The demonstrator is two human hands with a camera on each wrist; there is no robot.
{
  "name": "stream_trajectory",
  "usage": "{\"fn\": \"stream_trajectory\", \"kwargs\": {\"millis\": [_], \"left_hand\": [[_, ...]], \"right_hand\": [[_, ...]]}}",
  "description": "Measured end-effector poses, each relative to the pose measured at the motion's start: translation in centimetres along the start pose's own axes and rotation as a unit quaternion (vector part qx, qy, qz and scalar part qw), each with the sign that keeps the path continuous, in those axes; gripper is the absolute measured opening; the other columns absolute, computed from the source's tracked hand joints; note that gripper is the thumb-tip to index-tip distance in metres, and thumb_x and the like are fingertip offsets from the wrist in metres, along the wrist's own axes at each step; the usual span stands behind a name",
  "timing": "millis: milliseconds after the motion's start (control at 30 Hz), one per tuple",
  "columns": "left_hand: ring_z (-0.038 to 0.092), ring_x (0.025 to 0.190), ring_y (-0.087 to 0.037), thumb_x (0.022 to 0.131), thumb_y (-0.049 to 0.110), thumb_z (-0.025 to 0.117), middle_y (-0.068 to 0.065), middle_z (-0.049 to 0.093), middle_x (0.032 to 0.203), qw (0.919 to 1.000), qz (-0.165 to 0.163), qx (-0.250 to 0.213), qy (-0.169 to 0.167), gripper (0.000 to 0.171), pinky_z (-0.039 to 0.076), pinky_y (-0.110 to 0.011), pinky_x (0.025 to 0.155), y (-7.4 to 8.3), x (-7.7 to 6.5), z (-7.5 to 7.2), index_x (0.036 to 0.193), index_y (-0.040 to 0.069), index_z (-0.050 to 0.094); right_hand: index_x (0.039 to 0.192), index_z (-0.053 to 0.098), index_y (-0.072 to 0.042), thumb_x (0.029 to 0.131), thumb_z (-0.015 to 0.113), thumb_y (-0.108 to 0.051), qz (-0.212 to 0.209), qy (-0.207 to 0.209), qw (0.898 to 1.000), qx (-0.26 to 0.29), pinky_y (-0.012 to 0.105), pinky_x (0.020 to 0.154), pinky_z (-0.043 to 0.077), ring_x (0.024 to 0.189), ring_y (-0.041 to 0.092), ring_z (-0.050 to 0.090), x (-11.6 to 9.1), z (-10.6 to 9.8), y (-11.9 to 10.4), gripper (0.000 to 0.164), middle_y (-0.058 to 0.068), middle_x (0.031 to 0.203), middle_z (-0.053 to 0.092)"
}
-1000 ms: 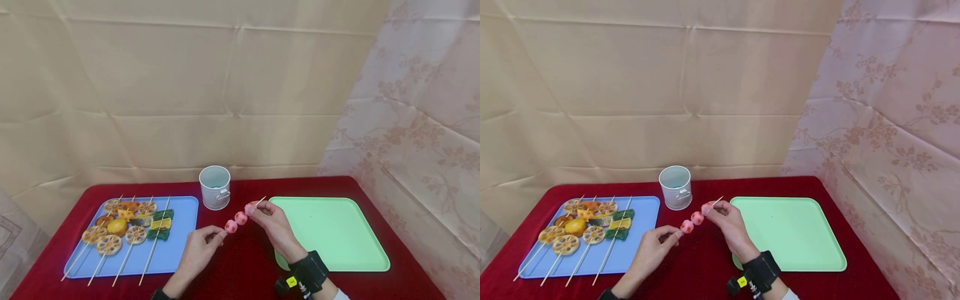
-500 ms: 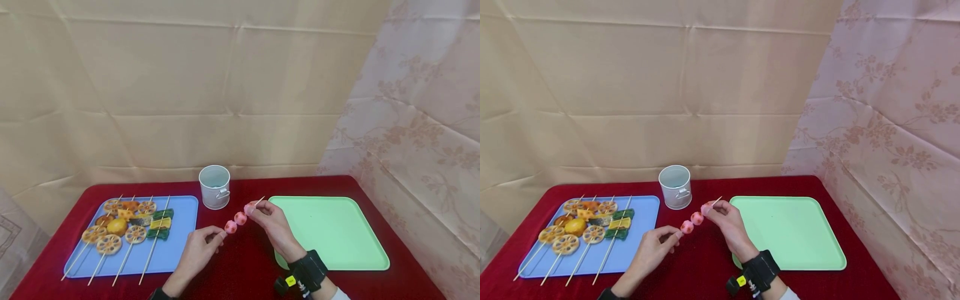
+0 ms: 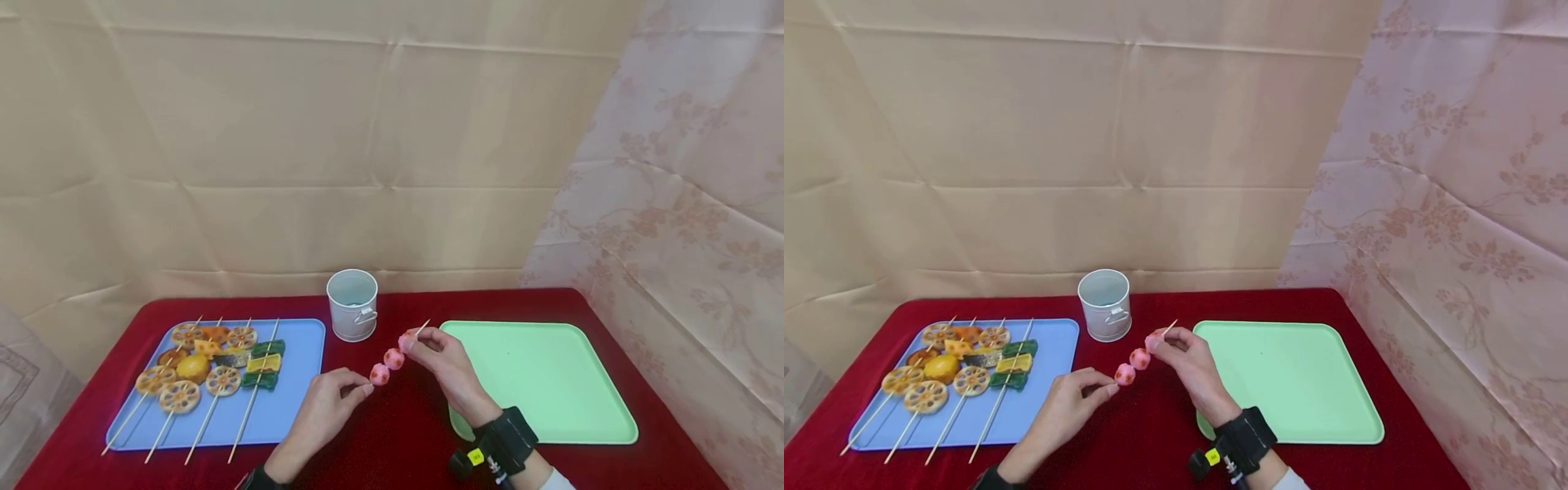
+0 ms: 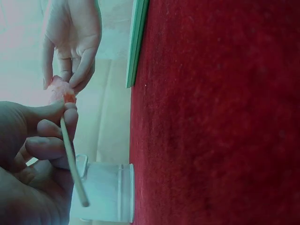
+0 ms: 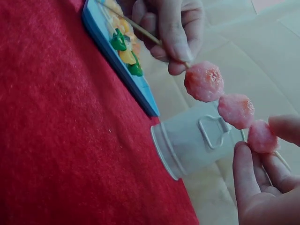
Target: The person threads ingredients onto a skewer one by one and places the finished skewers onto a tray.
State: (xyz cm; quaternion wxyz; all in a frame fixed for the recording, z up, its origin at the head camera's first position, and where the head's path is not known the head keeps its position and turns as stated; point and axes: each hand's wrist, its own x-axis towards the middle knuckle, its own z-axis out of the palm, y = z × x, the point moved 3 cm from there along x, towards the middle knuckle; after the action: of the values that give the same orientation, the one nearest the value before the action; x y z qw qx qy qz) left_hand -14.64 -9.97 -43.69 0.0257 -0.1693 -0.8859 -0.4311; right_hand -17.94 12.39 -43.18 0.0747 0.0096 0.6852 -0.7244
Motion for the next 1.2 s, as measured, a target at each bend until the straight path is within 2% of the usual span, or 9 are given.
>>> {"fn": "stream_trajectory", "kwargs": {"millis": [133,233,467,667,833,933,1033,1100,1200], "left_hand": [[0.051,0.070,-0.005,0.094,0.014,0.077,0.010,0.066,0.080,0.9999,-0.005,-0.008,0.004,0.006,0.045,-0.024,0.062,0.0,-0.2,-0.3,0.096,0.012,0.082],[0.050,0.069,-0.004,0.095,0.014,0.076,0.012,0.064,0.078,0.9999,-0.011,-0.008,0.009,0.007,0.044,-0.023,0.061,-0.2,-0.6,-0.7,0.096,0.012,0.082],[0.051,0.068,-0.003,0.091,0.010,0.079,0.016,0.066,0.077,0.9982,-0.013,0.002,0.058,0.006,0.045,-0.024,0.062,-0.8,-1.8,-2.5,0.089,0.014,0.082],[0.053,0.066,-0.001,0.087,0.011,0.084,0.013,0.070,0.077,0.9939,-0.041,0.018,0.101,0.003,0.046,-0.024,0.058,-1.9,-2.9,-4.8,0.088,0.013,0.082],[0.056,0.061,-0.001,0.086,0.010,0.084,0.009,0.070,0.071,0.9865,-0.075,0.038,0.140,0.005,0.044,-0.025,0.053,-3.4,-3.6,-6.8,0.090,0.010,0.082],[0.058,0.057,-0.004,0.089,0.011,0.082,0.004,0.071,0.070,0.9828,-0.118,0.040,0.136,0.007,0.045,-0.025,0.051,-4.1,-3.8,-7.5,0.094,0.007,0.082],[0.058,0.057,-0.008,0.091,0.015,0.080,0.001,0.072,0.071,0.9796,-0.156,0.056,0.114,0.015,0.043,-0.025,0.052,-4.6,-3.6,-7.9,0.099,0.003,0.081],[0.055,0.057,-0.008,0.091,0.017,0.080,0.002,0.073,0.071,0.9785,-0.161,0.074,0.106,0.016,0.040,-0.025,0.052,-4.8,-3.4,-8.0,0.099,0.003,0.082],[0.049,0.057,-0.009,0.090,0.017,0.080,0.005,0.070,0.069,0.9787,-0.151,0.101,0.094,0.013,0.036,-0.027,0.052,-5.2,-3.0,-8.1,0.094,0.006,0.082]], "right_hand": [[0.131,0.062,0.000,0.096,0.076,-0.029,0.003,-0.011,1.000,-0.009,0.040,0.103,0.051,0.115,0.030,0.067,-0.1,-0.6,0.0,0.048,0.014,0.122,0.071],[0.137,0.059,0.001,0.098,0.073,-0.028,0.001,-0.002,1.000,-0.013,0.037,0.101,0.052,0.116,0.029,0.068,-0.1,-1.5,-0.1,0.051,0.018,0.128,0.069],[0.138,0.054,0.006,0.103,0.065,-0.020,-0.017,0.032,0.999,0.022,0.028,0.098,0.052,0.117,0.026,0.068,-0.4,-4.5,-0.6,0.045,0.028,0.137,0.061],[0.136,0.053,0.009,0.105,0.063,-0.023,-0.042,0.045,0.997,0.036,0.029,0.101,0.051,0.124,0.036,0.063,-0.6,-6.2,-1.2,0.046,0.025,0.134,0.063],[0.133,0.054,0.010,0.105,0.063,-0.022,-0.049,0.049,0.997,0.035,0.028,0.101,0.051,0.117,0.025,0.068,-0.6,-6.9,-1.4,0.043,0.016,0.127,0.067],[0.132,0.054,0.011,0.105,0.063,-0.021,-0.058,0.051,0.996,0.031,0.028,0.100,0.051,0.114,0.023,0.069,-0.6,-7.1,-1.5,0.043,0.013,0.123,0.067],[0.131,0.053,0.011,0.105,0.063,-0.022,-0.064,0.056,0.996,0.027,0.027,0.100,0.051,0.115,0.025,0.068,-0.6,-7.3,-1.8,0.042,0.010,0.121,0.067],[0.131,0.053,0.011,0.105,0.064,-0.022,-0.064,0.060,0.996,0.027,0.027,0.100,0.051,0.114,0.026,0.068,-0.6,-7.3,-1.9,0.043,0.010,0.120,0.067],[0.131,0.053,0.010,0.103,0.066,-0.022,-0.060,0.065,0.996,0.030,0.027,0.099,0.051,0.112,0.024,0.069,-0.6,-7.3,-2.0,0.044,0.011,0.121,0.066]]}}
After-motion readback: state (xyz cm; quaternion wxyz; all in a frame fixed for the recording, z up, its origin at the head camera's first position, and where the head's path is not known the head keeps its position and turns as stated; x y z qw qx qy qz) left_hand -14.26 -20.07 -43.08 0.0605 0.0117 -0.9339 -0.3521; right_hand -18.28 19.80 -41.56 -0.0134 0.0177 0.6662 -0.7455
